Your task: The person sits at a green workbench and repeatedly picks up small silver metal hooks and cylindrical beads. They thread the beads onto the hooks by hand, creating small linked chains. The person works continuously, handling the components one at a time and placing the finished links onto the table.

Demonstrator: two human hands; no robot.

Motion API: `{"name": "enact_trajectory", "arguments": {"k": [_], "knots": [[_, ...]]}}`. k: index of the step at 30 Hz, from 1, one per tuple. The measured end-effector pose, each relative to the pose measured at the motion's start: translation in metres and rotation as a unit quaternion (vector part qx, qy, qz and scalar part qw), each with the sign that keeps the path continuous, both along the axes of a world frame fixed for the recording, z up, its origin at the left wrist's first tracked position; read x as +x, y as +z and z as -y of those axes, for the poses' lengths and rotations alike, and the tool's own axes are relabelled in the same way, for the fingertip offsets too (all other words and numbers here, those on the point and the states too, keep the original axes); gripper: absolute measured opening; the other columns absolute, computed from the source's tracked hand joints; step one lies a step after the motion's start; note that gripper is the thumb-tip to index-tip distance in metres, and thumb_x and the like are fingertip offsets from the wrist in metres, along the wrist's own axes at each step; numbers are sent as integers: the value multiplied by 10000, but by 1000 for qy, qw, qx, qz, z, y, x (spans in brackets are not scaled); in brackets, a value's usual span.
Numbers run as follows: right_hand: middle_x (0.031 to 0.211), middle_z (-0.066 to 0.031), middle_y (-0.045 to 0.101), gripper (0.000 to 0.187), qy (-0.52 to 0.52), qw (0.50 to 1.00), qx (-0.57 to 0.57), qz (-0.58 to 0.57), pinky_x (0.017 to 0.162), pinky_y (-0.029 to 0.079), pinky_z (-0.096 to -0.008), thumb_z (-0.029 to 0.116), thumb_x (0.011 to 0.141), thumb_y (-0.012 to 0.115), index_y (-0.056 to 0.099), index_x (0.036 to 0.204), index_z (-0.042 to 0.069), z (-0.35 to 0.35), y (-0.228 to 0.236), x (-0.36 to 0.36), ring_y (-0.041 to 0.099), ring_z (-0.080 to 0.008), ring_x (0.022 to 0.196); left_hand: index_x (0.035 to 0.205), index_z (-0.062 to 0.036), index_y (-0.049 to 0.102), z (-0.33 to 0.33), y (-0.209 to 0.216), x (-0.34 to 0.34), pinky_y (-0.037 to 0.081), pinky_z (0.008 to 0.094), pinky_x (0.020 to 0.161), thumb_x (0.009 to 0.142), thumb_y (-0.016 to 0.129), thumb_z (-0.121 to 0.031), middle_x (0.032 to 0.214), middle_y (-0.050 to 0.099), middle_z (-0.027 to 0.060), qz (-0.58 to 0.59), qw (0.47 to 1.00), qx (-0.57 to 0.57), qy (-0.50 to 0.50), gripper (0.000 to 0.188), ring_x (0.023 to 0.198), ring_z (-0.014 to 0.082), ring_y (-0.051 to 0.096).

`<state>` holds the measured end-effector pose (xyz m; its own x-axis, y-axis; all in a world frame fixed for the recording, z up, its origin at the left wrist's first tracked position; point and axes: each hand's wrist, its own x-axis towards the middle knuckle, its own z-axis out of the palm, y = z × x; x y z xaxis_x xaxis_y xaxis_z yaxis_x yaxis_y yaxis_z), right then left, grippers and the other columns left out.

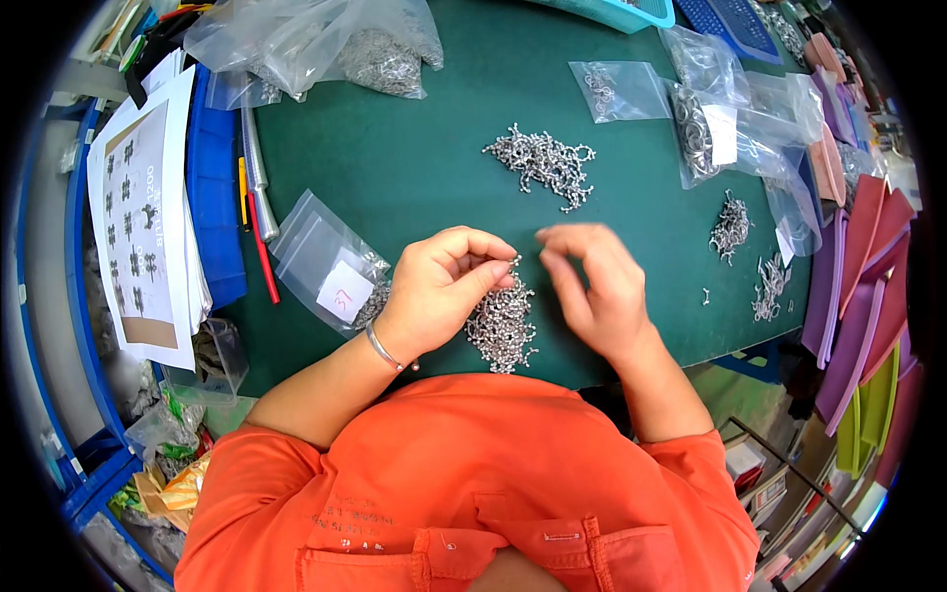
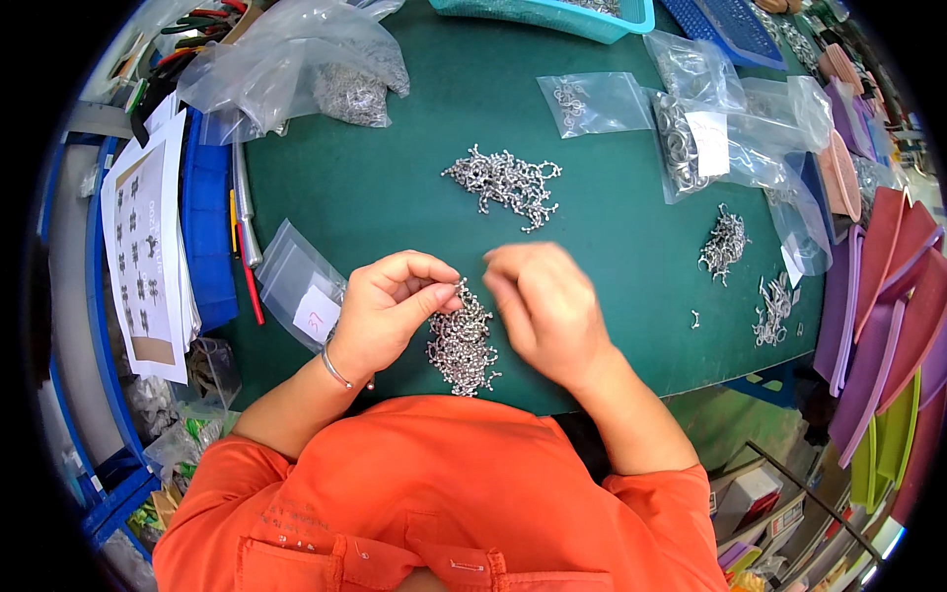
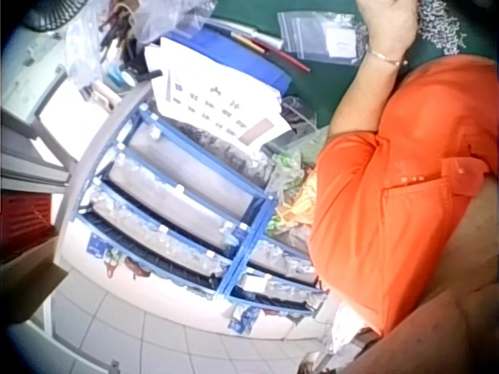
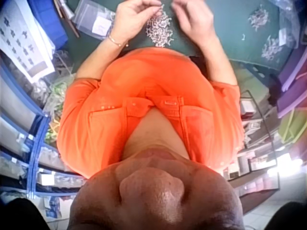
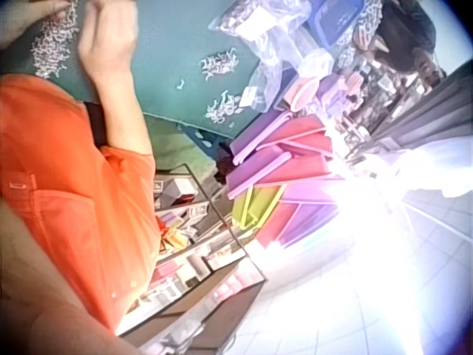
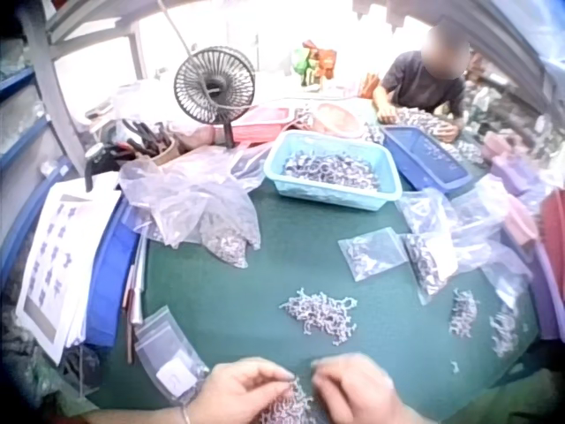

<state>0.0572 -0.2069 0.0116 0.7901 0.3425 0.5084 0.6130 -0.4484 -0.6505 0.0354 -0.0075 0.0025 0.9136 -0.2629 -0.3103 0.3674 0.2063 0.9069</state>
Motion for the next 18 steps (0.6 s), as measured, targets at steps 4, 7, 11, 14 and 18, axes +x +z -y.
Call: {"name": "enact_trajectory", "arguments": {"k": [4,7,11,14,18], "knots": [[929,-122,603,150,-120,976,-176,-38,771,484,-413,-7,810,669,642,955,22,9,-12,11,575,-334,869,1201,20,529,0,3,-3,559,288,826,915,615,61,1005,676,111,34,999,-25,29,301,908,169,676],[904,-123,597,119,-98,980,-165,-54,763,485,-416,-9,812,663,635,924,18,11,-17,12,573,-338,848,1256,10,476,2,7,-4,554,299,844,911,602,77,994,679,125,74,997,8,26,374,915,178,677],[907,-125,601,93,-93,984,-136,-73,761,488,-415,0,813,668,631,897,17,15,-17,13,584,-331,852,1126,18,569,0,7,-7,548,278,803,892,641,58,978,686,100,145,982,121,16,249,887,149,674],[905,-118,602,114,-112,979,-140,-98,759,488,-414,39,798,701,639,893,26,17,-16,10,594,-323,861,984,12,647,-4,7,-7,525,249,721,864,675,39,952,685,70,213,952,219,-35,126,806,114,647],[902,-80,603,155,-115,970,-189,-98,727,463,-408,104,753,752,642,854,63,8,-12,-1,592,-298,839,906,-5,698,-5,4,-6,461,222,608,831,694,27,918,648,37,219,943,239,-74,82,670,74,547]]}}
